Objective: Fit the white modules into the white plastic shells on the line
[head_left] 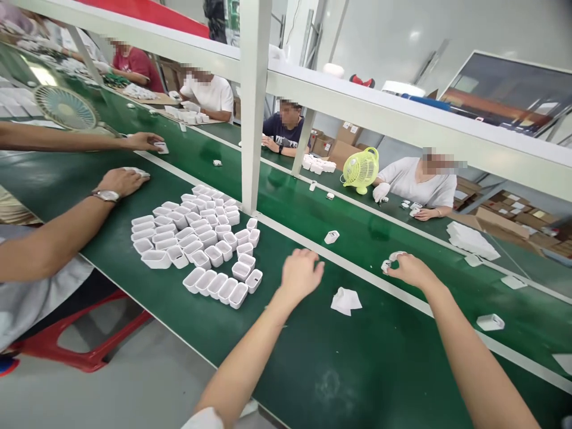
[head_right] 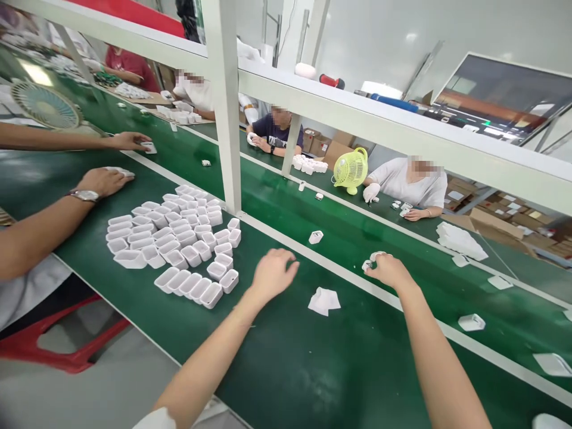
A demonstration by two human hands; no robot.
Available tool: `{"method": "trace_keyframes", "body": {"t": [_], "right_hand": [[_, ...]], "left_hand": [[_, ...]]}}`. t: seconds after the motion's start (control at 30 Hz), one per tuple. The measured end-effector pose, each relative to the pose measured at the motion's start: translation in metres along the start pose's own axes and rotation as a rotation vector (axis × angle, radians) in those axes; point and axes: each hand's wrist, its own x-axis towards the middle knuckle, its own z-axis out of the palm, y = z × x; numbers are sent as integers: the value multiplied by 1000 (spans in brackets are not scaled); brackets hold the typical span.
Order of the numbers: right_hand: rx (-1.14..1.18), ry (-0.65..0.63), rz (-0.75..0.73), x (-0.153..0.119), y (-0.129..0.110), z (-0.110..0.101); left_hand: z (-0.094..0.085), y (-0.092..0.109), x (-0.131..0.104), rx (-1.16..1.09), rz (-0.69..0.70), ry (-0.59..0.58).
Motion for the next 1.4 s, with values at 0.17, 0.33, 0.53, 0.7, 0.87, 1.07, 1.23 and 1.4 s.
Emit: {"method": "trace_keyframes", "body": {"t": [0.17, 0.33, 0.53, 0.7, 0.87, 1.07, 1.23, 1.4], "right_hand": [[-75, -7, -69, -34, -5, -22], [-77, 31, -143, -49, -30, -27], [-9, 110, -229, -66, -66, -23], [163, 191, -243, -91, -79, -29], [659, 208, -386, -118, -93, -35], [1379, 391, -530, -147, -121, -2], [1500, 588, -441, -184, -139, 13], [1473, 827, -384, -221, -156, 3]], "left_hand": [[-90, -61, -27, 450, -248, 127], [-97, -94, -22, 683, -299, -131], [-83, -88, -11, 657, -294, -169], [-95, -56, -28, 630, -247, -110], [-90, 4, -56, 343, 113, -166], [-48, 45, -79, -251, 299, -304], [-37, 54, -96, -722, 315, -401], [-43, 59, -104, -596, 511, -306]]}}
